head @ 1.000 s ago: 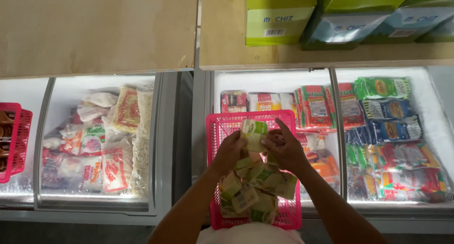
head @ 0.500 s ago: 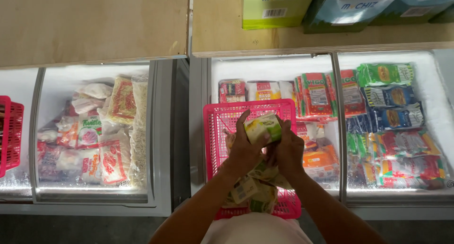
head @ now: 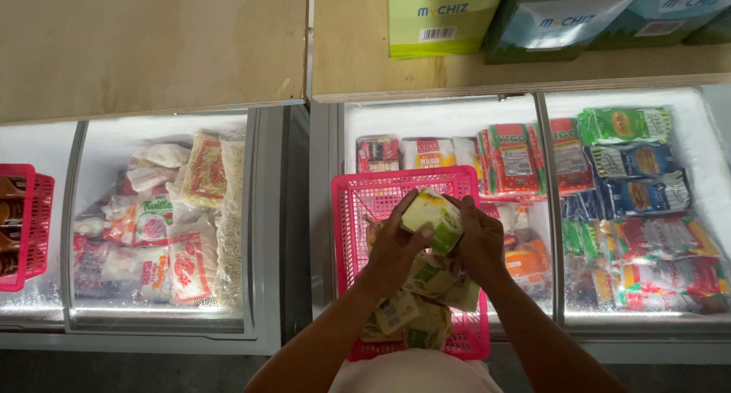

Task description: The person is stocking boxes of cheese from a plastic basket onto a shelf in a grocery store.

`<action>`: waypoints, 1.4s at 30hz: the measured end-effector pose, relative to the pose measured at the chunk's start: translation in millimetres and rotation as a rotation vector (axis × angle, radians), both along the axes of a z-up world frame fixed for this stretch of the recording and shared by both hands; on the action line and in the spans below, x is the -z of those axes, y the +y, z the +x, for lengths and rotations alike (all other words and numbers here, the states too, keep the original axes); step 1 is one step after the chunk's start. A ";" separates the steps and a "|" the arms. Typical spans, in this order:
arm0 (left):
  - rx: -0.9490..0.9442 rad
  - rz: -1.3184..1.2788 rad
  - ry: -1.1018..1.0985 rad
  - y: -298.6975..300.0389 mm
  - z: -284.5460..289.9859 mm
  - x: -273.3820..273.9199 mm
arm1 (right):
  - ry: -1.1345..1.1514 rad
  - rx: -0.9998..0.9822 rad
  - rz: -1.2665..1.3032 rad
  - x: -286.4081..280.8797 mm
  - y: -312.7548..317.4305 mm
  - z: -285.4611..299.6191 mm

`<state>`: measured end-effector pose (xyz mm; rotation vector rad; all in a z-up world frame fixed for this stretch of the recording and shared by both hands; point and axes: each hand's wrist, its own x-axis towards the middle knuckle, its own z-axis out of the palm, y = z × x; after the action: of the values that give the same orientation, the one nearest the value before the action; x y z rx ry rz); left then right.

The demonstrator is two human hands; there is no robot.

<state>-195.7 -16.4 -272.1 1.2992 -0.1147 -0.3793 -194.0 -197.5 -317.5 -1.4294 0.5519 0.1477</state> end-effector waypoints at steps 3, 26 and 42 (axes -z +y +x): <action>-0.139 -0.291 0.181 -4.5 6.5 14.5 | -0.015 -0.196 -0.026 -32.0 0.2 3.1; -0.232 0.020 0.149 -11.6 3.8 47.3 | -0.310 0.127 0.011 31.8 6.1 -9.5; -0.233 0.221 -0.190 10.9 33.4 -71.5 | -0.497 -0.057 -0.078 -56.3 -0.6 15.9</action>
<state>-162.3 -5.5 -200.6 1.5474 -0.0812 -0.0699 -178.1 -198.1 -261.2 -1.4902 0.1086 -0.1847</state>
